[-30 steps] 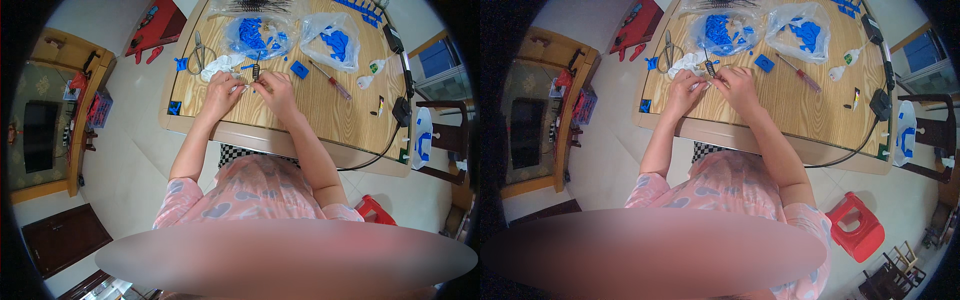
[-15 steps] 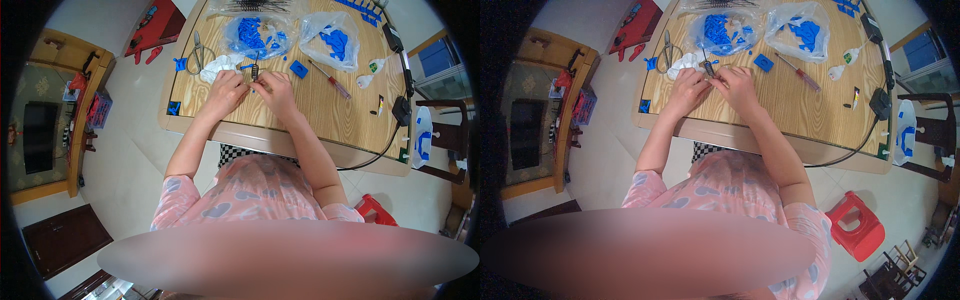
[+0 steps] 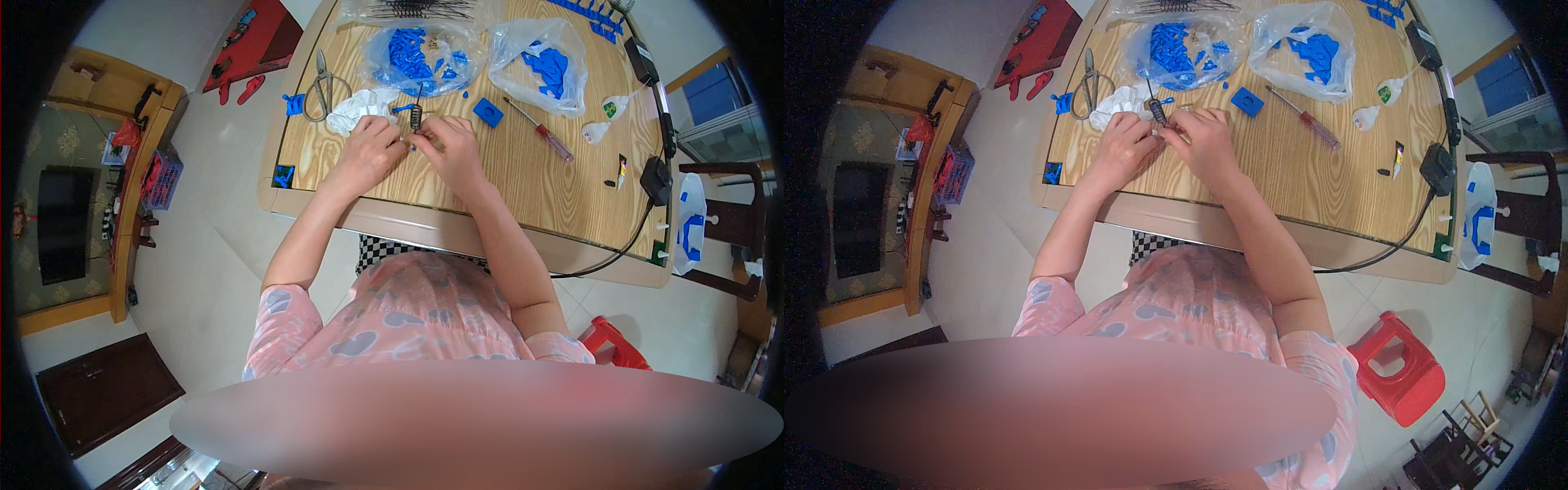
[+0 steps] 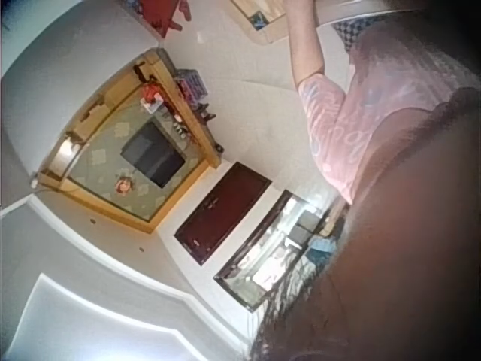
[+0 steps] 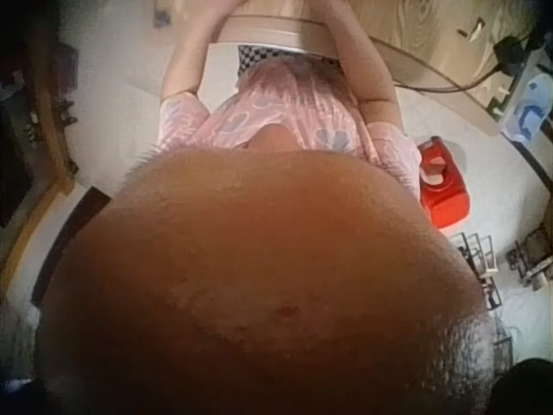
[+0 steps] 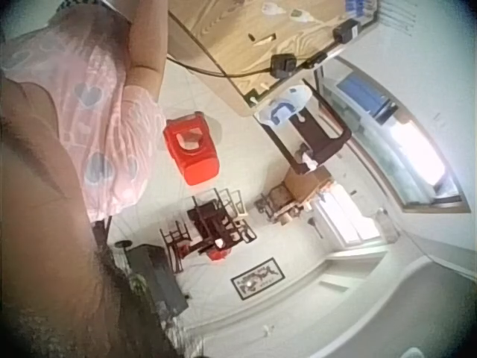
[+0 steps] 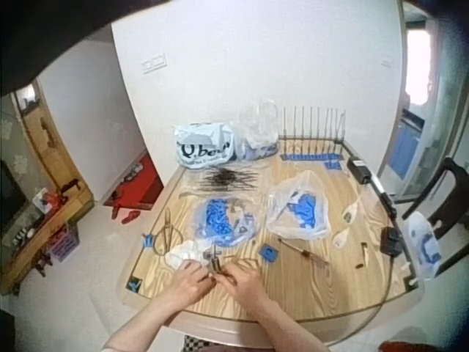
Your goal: Assembling small blue plastic and wire components using glue at a workstation.
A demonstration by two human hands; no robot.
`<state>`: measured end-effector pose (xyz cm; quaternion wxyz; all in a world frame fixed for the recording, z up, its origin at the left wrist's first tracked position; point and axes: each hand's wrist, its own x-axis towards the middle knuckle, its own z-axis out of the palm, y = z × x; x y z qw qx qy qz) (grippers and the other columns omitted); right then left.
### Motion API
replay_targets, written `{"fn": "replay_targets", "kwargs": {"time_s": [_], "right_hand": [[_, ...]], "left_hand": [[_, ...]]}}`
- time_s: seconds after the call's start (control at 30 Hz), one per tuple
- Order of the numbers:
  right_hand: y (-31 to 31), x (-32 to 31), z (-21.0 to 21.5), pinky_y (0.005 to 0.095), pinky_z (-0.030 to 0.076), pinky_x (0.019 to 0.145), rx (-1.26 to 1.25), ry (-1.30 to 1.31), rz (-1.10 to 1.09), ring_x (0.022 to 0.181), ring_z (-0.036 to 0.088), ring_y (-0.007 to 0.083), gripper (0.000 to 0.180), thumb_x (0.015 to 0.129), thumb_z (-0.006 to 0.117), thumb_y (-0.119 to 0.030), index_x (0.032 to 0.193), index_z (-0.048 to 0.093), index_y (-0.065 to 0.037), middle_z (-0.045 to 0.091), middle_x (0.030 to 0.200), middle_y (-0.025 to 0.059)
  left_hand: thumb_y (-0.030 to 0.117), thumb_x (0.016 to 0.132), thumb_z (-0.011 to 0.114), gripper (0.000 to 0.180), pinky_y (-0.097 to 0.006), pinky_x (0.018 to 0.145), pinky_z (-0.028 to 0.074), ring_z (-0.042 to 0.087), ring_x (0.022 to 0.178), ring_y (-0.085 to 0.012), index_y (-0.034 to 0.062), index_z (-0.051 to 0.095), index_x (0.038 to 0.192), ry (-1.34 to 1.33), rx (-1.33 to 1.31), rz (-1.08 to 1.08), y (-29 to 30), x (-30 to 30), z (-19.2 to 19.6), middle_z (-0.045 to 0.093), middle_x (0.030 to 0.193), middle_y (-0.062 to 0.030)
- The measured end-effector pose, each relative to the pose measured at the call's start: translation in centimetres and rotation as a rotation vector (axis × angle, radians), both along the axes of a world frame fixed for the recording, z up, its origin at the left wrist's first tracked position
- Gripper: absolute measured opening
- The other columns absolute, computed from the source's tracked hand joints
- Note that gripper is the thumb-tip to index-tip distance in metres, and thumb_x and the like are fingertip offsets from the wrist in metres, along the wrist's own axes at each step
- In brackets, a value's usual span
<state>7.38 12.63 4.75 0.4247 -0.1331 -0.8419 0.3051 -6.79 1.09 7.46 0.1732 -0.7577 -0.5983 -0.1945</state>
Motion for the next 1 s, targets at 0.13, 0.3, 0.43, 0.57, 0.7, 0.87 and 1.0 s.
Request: {"fn": "replay_targets", "kwargs": {"time_s": [0.13,0.3,0.43,0.57,0.7,0.87,1.0], "right_hand": [[-0.1,0.0,0.2,0.0355,0.041,0.074,0.000,-0.001,-0.002,0.072,0.058,0.0239,0.019,0.075,0.075,-0.015,0.080,0.060,-0.005,0.061,0.073,0.0057],[0.0,0.0,0.1,0.0355,0.041,0.074,0.002,0.003,0.005,0.072,0.059,0.0240,0.019,0.074,0.074,-0.014,0.081,0.059,-0.005,0.062,0.074,0.0057],[0.1,0.0,-0.1,0.0356,0.041,0.074,0.008,-0.003,0.009,0.073,0.059,0.0240,0.018,0.074,0.074,-0.013,0.081,0.059,-0.005,0.062,0.074,0.0056],[0.1,0.1,0.1,0.0357,0.041,0.074,0.004,-0.008,0.011,0.073,0.059,0.0240,0.019,0.074,0.074,-0.013,0.081,0.059,-0.005,0.062,0.074,0.0057],[0.0,0.0,0.1,0.0357,0.040,0.075,0.000,-0.002,0.004,0.072,0.059,0.0244,0.019,0.074,0.075,-0.014,0.080,0.059,-0.005,0.062,0.073,0.0059],[0.1,-0.1,-0.3,0.0360,0.038,0.076,-0.023,0.013,-0.003,0.074,0.059,0.0220,0.017,0.075,0.073,-0.019,0.078,0.060,-0.008,0.062,0.072,0.0032],[0.1,-0.1,-0.3,0.0363,0.038,0.077,-0.030,-0.005,0.006,0.075,0.060,0.0224,0.017,0.075,0.073,-0.019,0.078,0.060,-0.008,0.062,0.072,0.0033]], "left_hand": [[0.012,0.068,0.064,0.006,-0.035,0.080,0.041,0.053,0.085,-0.0205,0.0068,0.062,0.070,-0.006,0.011,-0.009,0.0,0.0,0.0,0.052,0.079,-0.0032],[0.011,0.067,0.064,0.006,-0.035,0.079,0.041,0.053,0.085,-0.0206,0.0066,0.063,0.071,-0.008,0.006,-0.009,-0.1,0.1,0.2,0.052,0.079,-0.0032],[0.011,0.067,0.064,0.007,-0.035,0.079,0.041,0.053,0.086,-0.0207,0.0061,0.063,0.072,-0.009,0.013,-0.014,-0.2,0.3,0.3,0.052,0.079,-0.0034],[0.011,0.067,0.064,0.007,-0.035,0.079,0.041,0.053,0.085,-0.0208,0.0060,0.064,0.073,-0.003,0.000,-0.015,-0.3,0.2,0.1,0.052,0.079,-0.0036],[0.009,0.069,0.072,0.012,-0.036,0.075,0.042,0.052,0.078,-0.0224,0.0069,0.064,0.078,-0.036,0.012,-0.029,-0.3,0.0,0.1,0.050,0.075,-0.0039],[0.007,0.074,0.070,0.012,-0.034,0.074,0.043,0.054,0.077,-0.0248,0.0061,0.063,0.085,-0.152,-0.005,0.059,-0.6,-0.1,0.9,0.053,0.078,-0.0068],[0.010,0.087,0.062,0.007,-0.027,0.064,0.043,0.055,0.071,-0.0142,0.0049,0.059,0.091,-0.978,0.124,0.209,-1.4,-1.2,1.0,0.058,0.079,-0.0020]]}}
